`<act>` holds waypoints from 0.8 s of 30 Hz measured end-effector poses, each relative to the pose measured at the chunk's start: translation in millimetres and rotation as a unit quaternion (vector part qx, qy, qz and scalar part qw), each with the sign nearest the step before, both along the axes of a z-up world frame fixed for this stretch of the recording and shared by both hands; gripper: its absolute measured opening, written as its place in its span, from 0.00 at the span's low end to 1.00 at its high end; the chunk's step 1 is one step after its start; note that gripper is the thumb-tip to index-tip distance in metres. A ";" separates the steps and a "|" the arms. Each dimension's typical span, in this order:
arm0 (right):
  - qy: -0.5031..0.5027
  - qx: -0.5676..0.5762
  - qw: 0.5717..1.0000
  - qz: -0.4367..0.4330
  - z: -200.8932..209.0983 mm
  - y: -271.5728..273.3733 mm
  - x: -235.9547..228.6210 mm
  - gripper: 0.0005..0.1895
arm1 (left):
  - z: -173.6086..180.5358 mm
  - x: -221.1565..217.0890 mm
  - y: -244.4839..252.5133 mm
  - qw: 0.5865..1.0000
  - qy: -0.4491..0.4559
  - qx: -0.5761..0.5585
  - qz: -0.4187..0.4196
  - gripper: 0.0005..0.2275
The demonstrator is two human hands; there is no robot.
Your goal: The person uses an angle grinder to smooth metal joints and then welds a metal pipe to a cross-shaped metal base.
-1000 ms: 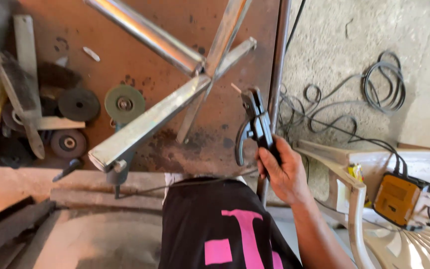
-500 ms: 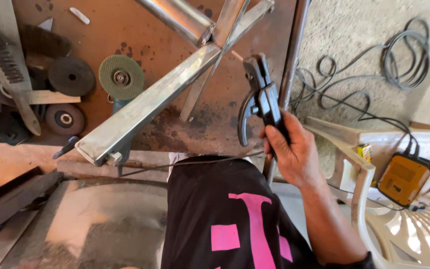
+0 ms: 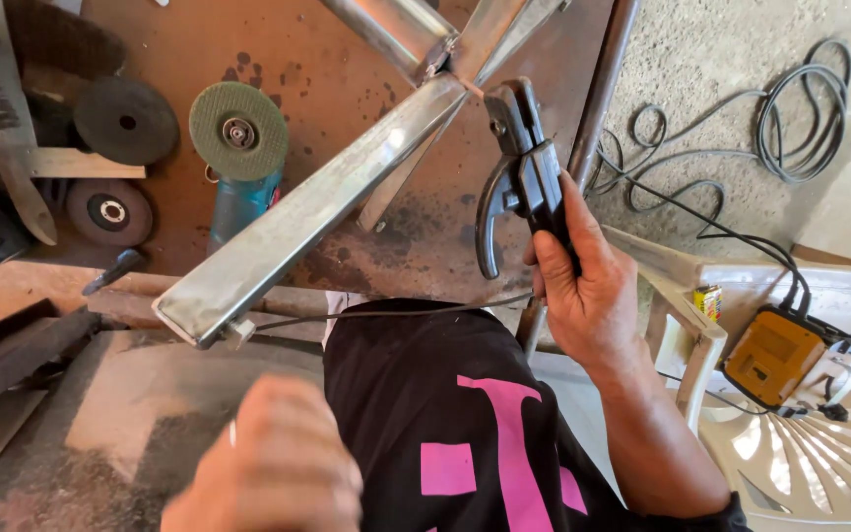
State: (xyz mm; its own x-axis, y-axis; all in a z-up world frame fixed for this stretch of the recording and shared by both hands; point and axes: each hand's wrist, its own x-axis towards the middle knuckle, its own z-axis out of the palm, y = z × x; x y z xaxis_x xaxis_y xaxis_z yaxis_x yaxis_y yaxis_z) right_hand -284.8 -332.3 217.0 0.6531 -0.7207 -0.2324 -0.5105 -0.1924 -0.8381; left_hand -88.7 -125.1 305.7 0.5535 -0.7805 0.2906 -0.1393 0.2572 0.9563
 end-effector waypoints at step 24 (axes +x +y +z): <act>0.068 -0.101 0.993 0.009 13.7 -10.6 24.3 0.26 | -54.4 -16.7 -21.6 0.933 0.057 0.119 0.335 0.17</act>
State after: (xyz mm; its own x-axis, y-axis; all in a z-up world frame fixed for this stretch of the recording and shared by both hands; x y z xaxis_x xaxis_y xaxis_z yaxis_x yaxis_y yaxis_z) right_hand -260.5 -343.0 230.7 0.6383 -0.7506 -0.1708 -0.6108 -0.3589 -0.7058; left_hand -105.4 -146.7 251.4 0.9572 -0.2825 0.0631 -0.0868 -0.0723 0.9936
